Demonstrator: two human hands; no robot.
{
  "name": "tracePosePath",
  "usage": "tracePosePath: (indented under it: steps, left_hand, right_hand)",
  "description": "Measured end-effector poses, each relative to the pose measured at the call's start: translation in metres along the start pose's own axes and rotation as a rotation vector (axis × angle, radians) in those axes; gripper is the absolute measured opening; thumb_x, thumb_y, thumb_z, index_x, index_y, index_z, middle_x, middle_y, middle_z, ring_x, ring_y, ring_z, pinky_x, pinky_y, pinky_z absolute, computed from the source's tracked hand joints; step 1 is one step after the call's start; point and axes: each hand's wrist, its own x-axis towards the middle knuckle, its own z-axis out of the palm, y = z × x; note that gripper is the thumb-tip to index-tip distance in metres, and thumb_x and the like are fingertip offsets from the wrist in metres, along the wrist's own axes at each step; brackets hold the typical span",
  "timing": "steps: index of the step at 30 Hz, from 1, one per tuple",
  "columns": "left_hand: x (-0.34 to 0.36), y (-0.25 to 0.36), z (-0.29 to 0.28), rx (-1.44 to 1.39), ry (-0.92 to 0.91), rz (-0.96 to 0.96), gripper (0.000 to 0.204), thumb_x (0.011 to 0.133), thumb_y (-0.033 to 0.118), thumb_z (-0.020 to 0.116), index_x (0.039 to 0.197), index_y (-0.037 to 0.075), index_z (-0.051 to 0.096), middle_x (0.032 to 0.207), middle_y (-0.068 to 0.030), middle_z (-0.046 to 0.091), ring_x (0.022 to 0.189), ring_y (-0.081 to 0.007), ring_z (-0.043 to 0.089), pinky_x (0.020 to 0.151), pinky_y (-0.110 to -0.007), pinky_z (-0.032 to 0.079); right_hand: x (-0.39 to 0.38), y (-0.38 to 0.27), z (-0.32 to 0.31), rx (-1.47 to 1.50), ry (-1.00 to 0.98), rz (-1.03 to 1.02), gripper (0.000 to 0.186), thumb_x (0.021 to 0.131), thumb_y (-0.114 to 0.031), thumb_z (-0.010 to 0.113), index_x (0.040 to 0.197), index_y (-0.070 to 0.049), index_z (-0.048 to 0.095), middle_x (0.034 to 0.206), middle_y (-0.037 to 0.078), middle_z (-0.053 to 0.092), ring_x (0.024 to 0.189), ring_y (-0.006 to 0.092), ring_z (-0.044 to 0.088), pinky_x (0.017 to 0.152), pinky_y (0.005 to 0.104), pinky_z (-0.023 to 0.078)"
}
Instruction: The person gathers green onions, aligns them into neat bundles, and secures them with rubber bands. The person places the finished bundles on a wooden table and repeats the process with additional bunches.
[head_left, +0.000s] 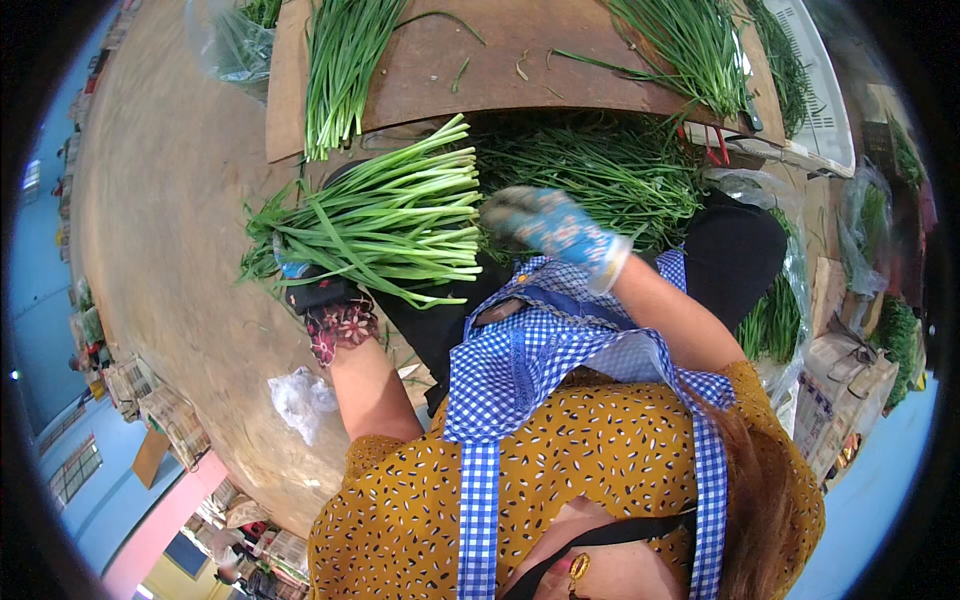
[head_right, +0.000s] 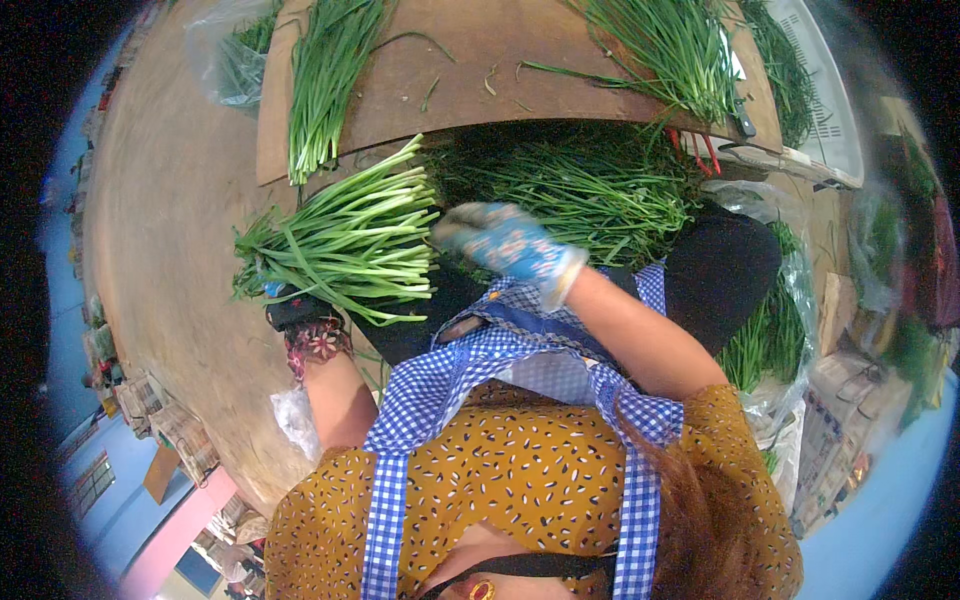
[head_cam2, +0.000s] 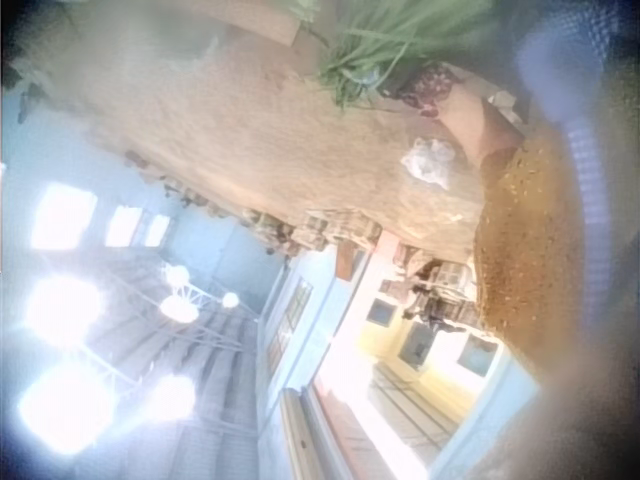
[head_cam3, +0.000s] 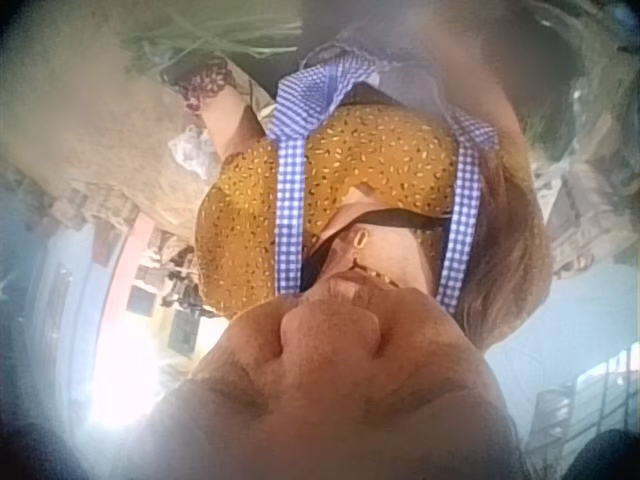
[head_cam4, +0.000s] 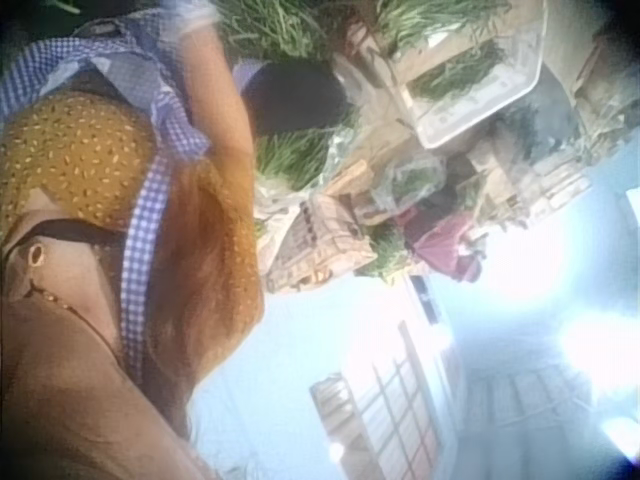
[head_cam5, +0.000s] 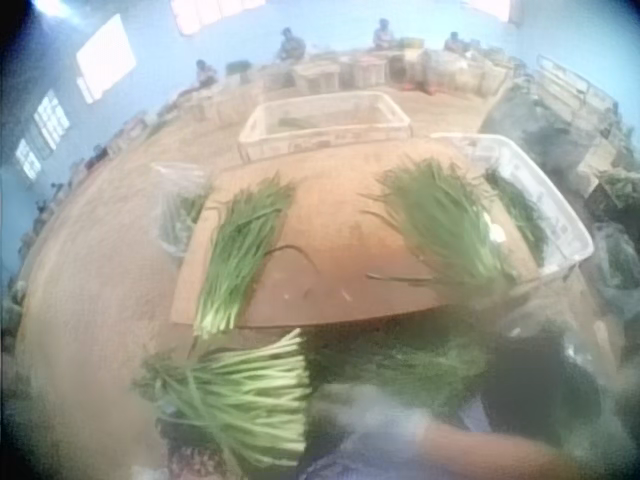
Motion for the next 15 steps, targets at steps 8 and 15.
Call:
tracePosePath:
  steps: [8, 15]
  left_hand:
    - [-0.004, 0.009, -0.003, 0.202, 0.157, 0.020, 0.044, 0.095, 0.039, 0.031, 0.121, 0.010, 0.052, 0.124, -0.0087, 0.053, 0.110, -0.0267, 0.050, 0.096, -0.043, 0.038]
    - [-0.005, 0.001, 0.003, 0.064, -0.011, 0.008, 0.040, 0.096, 0.036, 0.031, 0.109, 0.008, 0.057, 0.111, -0.0103, 0.060, 0.098, -0.0250, 0.056, 0.086, -0.043, 0.046]
  right_hand:
    - [-0.005, -0.014, -0.032, 0.123, 0.334, 0.258, 0.021, 0.088, -0.024, 0.053, 0.089, -0.004, 0.062, 0.070, 0.000, 0.057, 0.058, 0.0068, 0.052, 0.051, 0.0222, 0.042]
    - [-0.016, -0.023, 0.008, -0.425, 0.183, -0.300, 0.024, 0.082, -0.028, 0.061, 0.094, -0.008, 0.066, 0.080, 0.012, 0.065, 0.066, 0.0248, 0.063, 0.060, 0.0333, 0.050]
